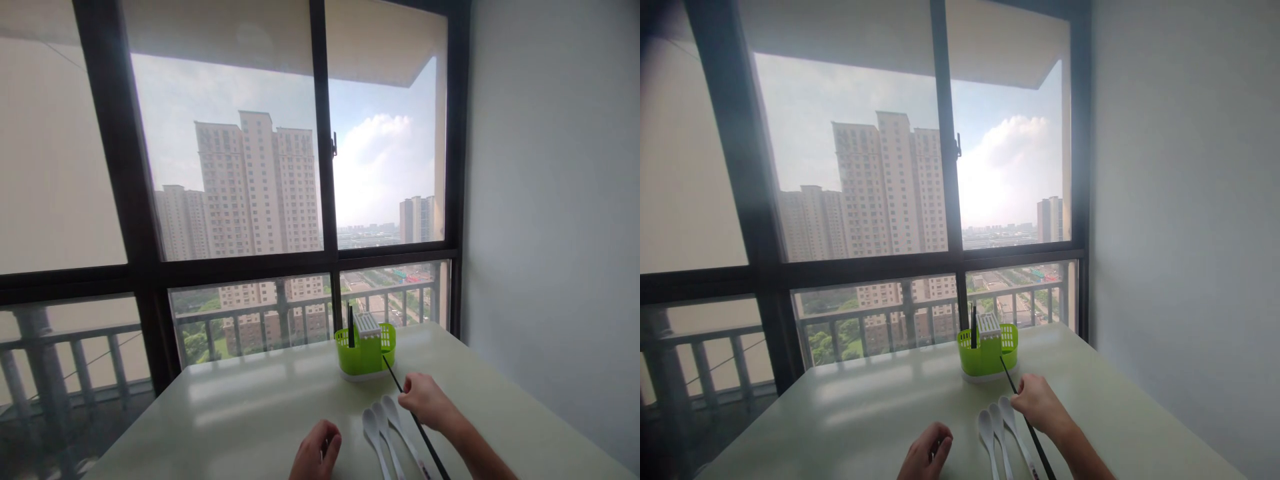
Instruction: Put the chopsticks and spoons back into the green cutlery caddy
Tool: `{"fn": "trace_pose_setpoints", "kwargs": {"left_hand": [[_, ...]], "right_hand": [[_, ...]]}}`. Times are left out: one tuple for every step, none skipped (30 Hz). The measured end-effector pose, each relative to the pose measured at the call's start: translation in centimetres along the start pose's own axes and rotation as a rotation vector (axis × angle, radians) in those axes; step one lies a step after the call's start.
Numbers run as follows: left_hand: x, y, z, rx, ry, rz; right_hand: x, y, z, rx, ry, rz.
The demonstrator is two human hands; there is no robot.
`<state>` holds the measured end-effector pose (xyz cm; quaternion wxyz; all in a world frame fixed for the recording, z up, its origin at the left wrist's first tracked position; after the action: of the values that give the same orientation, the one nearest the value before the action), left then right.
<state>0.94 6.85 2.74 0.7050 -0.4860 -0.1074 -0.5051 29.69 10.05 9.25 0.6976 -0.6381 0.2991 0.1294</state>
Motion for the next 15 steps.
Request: {"fn": "trace_pose_setpoints", "kwargs": {"left_hand": [[0.3, -0.1, 0.0, 0.011, 0.023, -0.042], [0.7, 0.0, 0.0, 0.014, 0.043, -0.091], [1.0, 0.0, 0.1, 0.007, 0.058, -0.142], [1.4, 0.2, 0.1, -0.008, 0.07, -0.195], [1.8, 0.3, 0.2, -0.023, 0.082, -0.245], [2.1, 0.4, 0.2, -0.035, 0.098, -0.293], [2.5, 0.5, 0.2, -0.043, 0.117, -0.339], [2.8, 0.7, 0.3, -0.052, 0.135, -0.384], [2.9, 1.0, 0.2, -0.066, 0.148, -0.427], [2.9, 1.3, 0.2, -0.085, 0.147, -0.461], [2.6, 1.7, 0.1, -0.105, 0.13, -0.48], [2.2, 2.2, -0.1, -0.123, 0.102, -0.479], [1.6, 2.5, -0.2, -0.136, 0.07, -0.46], [1.1, 2.6, -0.4, -0.139, 0.044, -0.425], [0.7, 2.6, -0.4, -0.133, 0.026, -0.383]], "right_hand": [[-1.5, -0.1, -0.6, -0.05, -0.038, 0.182], [-3.1, 0.2, -1.4, -0.113, -0.078, 0.376], [-4.8, 0.8, -2.3, -0.172, -0.116, 0.541], [-6.4, 1.7, -3.1, -0.217, -0.145, 0.659], [-7.8, 2.9, -3.9, -0.251, -0.164, 0.74], [-8.9, 4.2, -4.6, -0.274, -0.176, 0.792], [-9.8, 5.5, -5.1, -0.286, -0.19, 0.832], [-10.5, 6.8, -5.5, -0.291, -0.199, 0.862], [-10.9, 7.8, -5.8, -0.293, -0.205, 0.888], [-11.2, 8.7, -6.0, -0.292, -0.21, 0.91], [-11.3, 9.3, -6.1, -0.294, -0.217, 0.924], [-11.4, 9.6, -6.2, -0.297, -0.231, 0.929], [-11.5, 9.6, -6.2, -0.302, -0.253, 0.929], [-11.7, 9.3, -6.3, -0.308, -0.281, 0.922], [-11.9, 8.9, -6.4, -0.315, -0.309, 0.913]]}}
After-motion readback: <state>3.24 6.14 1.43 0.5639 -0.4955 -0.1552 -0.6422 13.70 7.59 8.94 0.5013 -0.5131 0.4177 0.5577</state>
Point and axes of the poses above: each hand's wrist, its own z-axis towards the middle knuckle, its own y-axis out of the palm, x = y × z, the point moved 9 cm from there along z, towards the middle knuckle, and after that the axes turned 13 degrees about y, right-handed, at the moved point
